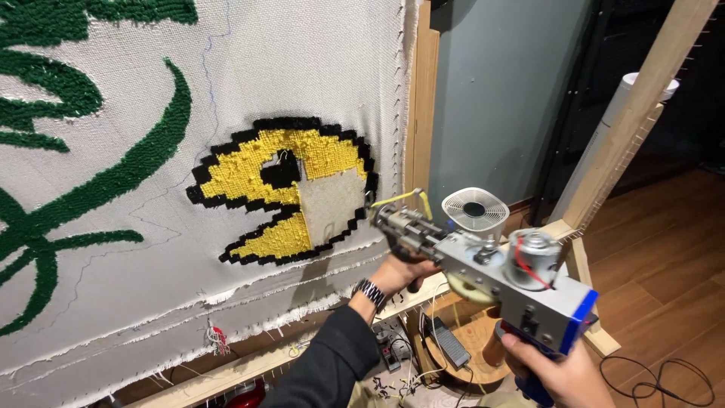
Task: Using a tufting gun to fill in a design on a rug canvas mounted on a frame.
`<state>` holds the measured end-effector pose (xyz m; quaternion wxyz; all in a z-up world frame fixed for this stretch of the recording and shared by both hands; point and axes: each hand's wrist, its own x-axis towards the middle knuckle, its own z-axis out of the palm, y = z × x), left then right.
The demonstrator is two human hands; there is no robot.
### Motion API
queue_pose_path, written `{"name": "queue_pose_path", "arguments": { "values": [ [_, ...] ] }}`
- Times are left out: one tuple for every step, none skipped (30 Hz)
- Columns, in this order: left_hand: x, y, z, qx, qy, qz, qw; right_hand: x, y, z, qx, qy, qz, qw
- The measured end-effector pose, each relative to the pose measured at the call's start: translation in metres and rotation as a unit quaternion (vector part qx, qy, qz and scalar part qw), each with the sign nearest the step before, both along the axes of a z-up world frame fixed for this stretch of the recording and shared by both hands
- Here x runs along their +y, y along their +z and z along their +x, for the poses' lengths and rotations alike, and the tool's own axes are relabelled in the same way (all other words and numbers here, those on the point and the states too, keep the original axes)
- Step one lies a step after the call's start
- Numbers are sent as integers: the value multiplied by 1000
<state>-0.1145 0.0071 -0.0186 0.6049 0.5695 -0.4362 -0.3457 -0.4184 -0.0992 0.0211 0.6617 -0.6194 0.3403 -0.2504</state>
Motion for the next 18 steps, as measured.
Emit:
{"name": "queue_pose_path", "arguments": {
  "values": [
    [5, -10, -1, 1, 29, 31, 999, 4, 12, -1, 75, 16, -18, 997],
    [10, -20, -3, 3, 58, 63, 996, 9, 24, -1, 150, 30, -35, 988],
    [14, -24, -6, 3, 57, 61, 997, 9, 24, -1, 150, 28, -36, 988],
    [18, -28, -9, 52, 96, 81, 991, 9, 25, -2, 149, 45, -24, 987],
    [23, -31, -12, 101, 135, 102, 980, 10, 26, -2, 149, 62, -12, 987],
    [29, -35, -14, 101, 134, 101, 981, 6, 21, -2, 149, 61, -12, 987],
    [33, -37, -16, 155, 156, 88, 972, 1, 16, -3, 126, 115, 5, 985],
    [37, -39, -17, 209, 177, 74, 959, -4, 12, -4, 102, 168, 21, 980],
    [41, -50, -15, 208, 174, 73, 960, 8, 25, -8, 100, 166, 20, 981],
    [46, -61, -12, 216, 191, 20, 957, 19, 38, -12, -42, 267, 62, 961],
    [51, -72, -9, 225, 208, -31, 951, 31, 51, -16, -180, 361, 103, 909],
    [52, -82, -5, 225, 206, -31, 952, -17, 3, 20, -182, 359, 102, 910],
    [54, -92, -1, 213, 203, -56, 954, -56, -59, 34, -296, 486, 245, 785],
    [56, -102, 4, 202, 201, -82, 955, -79, -134, 31, -397, 580, 368, 609],
    [70, -86, -4, 202, 199, -82, 956, -69, -140, 41, -398, 579, 367, 610],
    [84, -70, -11, 193, 210, -30, 958, -55, -146, 58, -290, 546, 334, 712],
    [97, -53, -18, 184, 220, 20, 958, -33, -152, 78, -175, 498, 294, 797],
    [101, -50, -17, 184, 218, 20, 958, -12, -122, 94, -57, 438, 247, 863]
  ]
}}
